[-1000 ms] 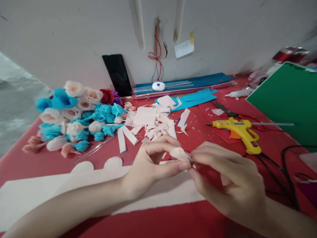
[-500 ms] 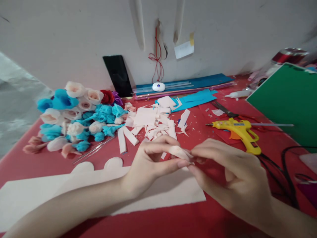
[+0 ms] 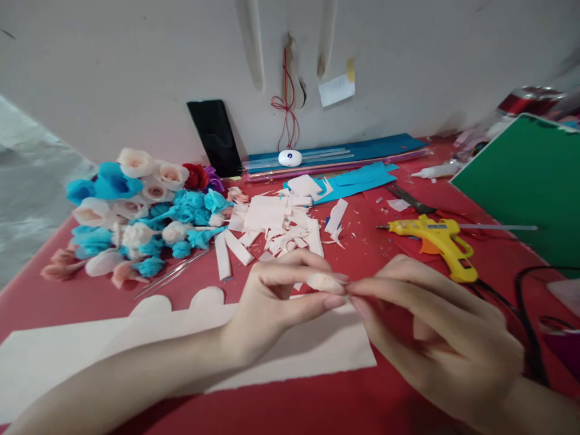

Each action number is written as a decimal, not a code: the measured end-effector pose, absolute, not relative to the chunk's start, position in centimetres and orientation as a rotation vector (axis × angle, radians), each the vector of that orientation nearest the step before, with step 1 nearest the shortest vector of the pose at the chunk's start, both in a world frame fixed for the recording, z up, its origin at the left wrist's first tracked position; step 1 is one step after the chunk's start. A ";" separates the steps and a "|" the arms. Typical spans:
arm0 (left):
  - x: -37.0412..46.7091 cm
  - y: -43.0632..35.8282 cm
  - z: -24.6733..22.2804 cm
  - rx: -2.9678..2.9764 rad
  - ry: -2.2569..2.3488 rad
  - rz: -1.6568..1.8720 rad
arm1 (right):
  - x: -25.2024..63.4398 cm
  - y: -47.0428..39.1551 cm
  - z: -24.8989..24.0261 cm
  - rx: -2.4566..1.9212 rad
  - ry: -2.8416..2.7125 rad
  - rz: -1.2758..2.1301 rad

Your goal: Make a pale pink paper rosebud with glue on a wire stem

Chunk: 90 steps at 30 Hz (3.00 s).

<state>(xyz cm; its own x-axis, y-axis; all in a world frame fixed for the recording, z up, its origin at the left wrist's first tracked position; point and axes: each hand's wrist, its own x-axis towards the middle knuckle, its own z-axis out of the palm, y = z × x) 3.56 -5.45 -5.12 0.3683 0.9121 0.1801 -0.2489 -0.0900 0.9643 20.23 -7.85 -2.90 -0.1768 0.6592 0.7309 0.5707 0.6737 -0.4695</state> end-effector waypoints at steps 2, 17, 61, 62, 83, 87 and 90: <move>3.6 -5.5 -5.1 1.308 0.690 1.111 | 20.3 -8.0 -2.9 -0.988 -1.868 0.105; 3.5 -5.0 -5.5 1.196 0.704 1.097 | 20.3 -7.8 -2.8 -1.089 -1.786 0.474; 2.9 -4.6 -2.9 2.065 0.863 1.020 | 22.1 -7.4 -1.4 -0.978 -2.236 -0.131; 2.9 -4.6 -2.9 2.047 0.874 1.020 | 22.1 -7.5 -1.4 -0.959 -2.252 -0.114; 3.1 -4.8 -3.4 2.238 0.895 1.102 | 21.6 -7.5 -2.6 -0.991 -2.289 -0.197; 3.1 -4.8 -3.2 2.251 0.905 1.121 | 21.6 -7.6 -2.6 -1.025 -2.250 -0.237; 3.1 -4.7 -3.2 2.250 0.898 1.123 | 21.6 -7.6 -2.5 -1.042 -2.240 -0.241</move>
<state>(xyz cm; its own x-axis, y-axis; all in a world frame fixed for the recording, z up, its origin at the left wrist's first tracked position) 3.08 -4.69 -3.18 0.4513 0.7271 0.5174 0.3450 -0.6768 0.6503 21.56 -7.63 -2.47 -0.4750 0.6189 0.6256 0.7376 0.6677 -0.1006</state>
